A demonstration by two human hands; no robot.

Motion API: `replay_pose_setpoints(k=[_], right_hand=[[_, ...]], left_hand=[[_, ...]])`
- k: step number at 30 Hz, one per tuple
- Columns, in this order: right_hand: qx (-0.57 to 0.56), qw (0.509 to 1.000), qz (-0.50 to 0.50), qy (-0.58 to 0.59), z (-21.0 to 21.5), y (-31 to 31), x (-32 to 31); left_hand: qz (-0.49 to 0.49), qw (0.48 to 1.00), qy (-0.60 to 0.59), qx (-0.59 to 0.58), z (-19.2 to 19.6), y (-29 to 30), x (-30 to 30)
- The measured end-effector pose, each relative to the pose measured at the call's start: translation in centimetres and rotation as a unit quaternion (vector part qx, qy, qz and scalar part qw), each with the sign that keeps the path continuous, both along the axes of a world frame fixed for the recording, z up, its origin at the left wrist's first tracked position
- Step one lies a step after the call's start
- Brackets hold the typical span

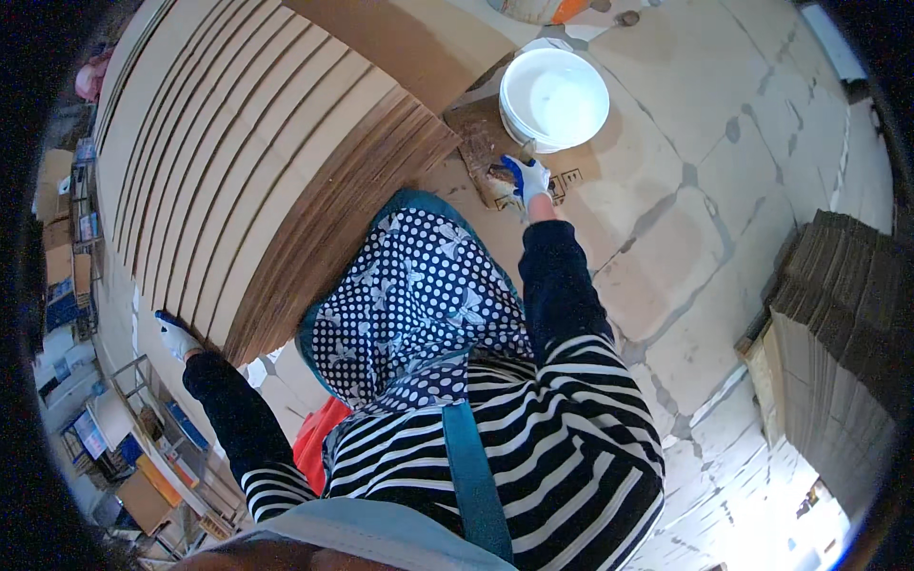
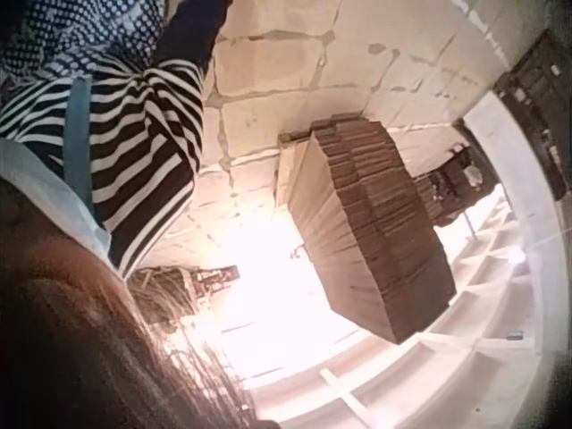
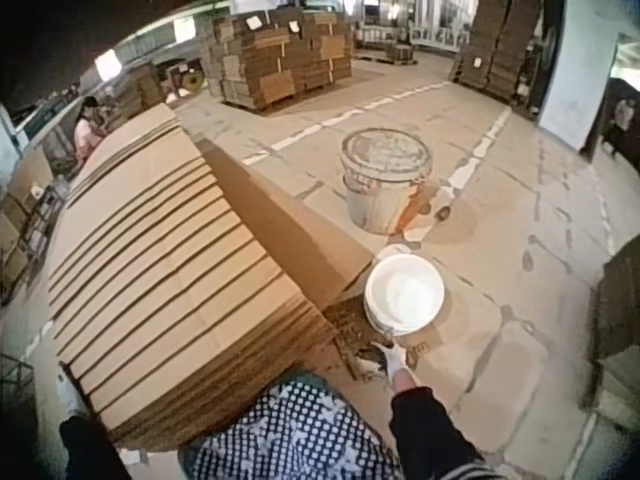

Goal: Apply glue to the edges of a stack of cardboard sheets using a large brush.

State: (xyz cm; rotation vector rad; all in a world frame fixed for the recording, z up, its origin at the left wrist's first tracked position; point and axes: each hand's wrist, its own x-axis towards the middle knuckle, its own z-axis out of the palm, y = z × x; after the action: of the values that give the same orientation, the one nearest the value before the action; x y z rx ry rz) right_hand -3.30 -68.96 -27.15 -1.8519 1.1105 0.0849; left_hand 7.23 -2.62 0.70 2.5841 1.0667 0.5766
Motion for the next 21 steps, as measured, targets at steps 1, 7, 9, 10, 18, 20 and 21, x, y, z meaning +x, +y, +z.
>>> replay_pose_setpoints(k=[1, 7, 9, 10, 18, 20, 21], right_hand=[[0.089, 0.995, -0.035, -0.001, 0.1, 0.8, 0.6], [-0.257, 0.944, 0.166, -0.121, -2.7, 2.9, -4.5], [-0.061, 0.959, 0.096, -0.26, 2.2, 3.5, -5.5], [0.007, 0.951, 0.052, -0.304, 5.2, 2.8, -5.4], [0.022, 0.932, -0.225, -0.283, 12.2, -11.3, 5.2], [0.037, 0.944, -0.186, -0.269, 9.0, -12.2, 7.2], [0.048, 0.955, -0.15, -0.252, 7.6, -12.2, 8.0]], left_hand=[[0.0, 1.0, 0.0, 0.004, 0.1, 0.9, -0.3], [-0.021, 1.0, -0.011, -0.011, -0.8, -0.4, 0.8], [-0.024, 0.999, -0.028, -0.014, -0.3, 0.7, 0.1], [-0.031, 0.999, -0.035, -0.02, -0.4, 0.8, 0.2], [-0.036, 0.995, -0.045, -0.086, -0.3, -2.3, 0.7], [-0.035, 0.996, -0.05, -0.067, 0.0, -1.5, 0.3], [-0.039, 0.997, -0.051, -0.051, 0.1, -0.8, 0.1]])
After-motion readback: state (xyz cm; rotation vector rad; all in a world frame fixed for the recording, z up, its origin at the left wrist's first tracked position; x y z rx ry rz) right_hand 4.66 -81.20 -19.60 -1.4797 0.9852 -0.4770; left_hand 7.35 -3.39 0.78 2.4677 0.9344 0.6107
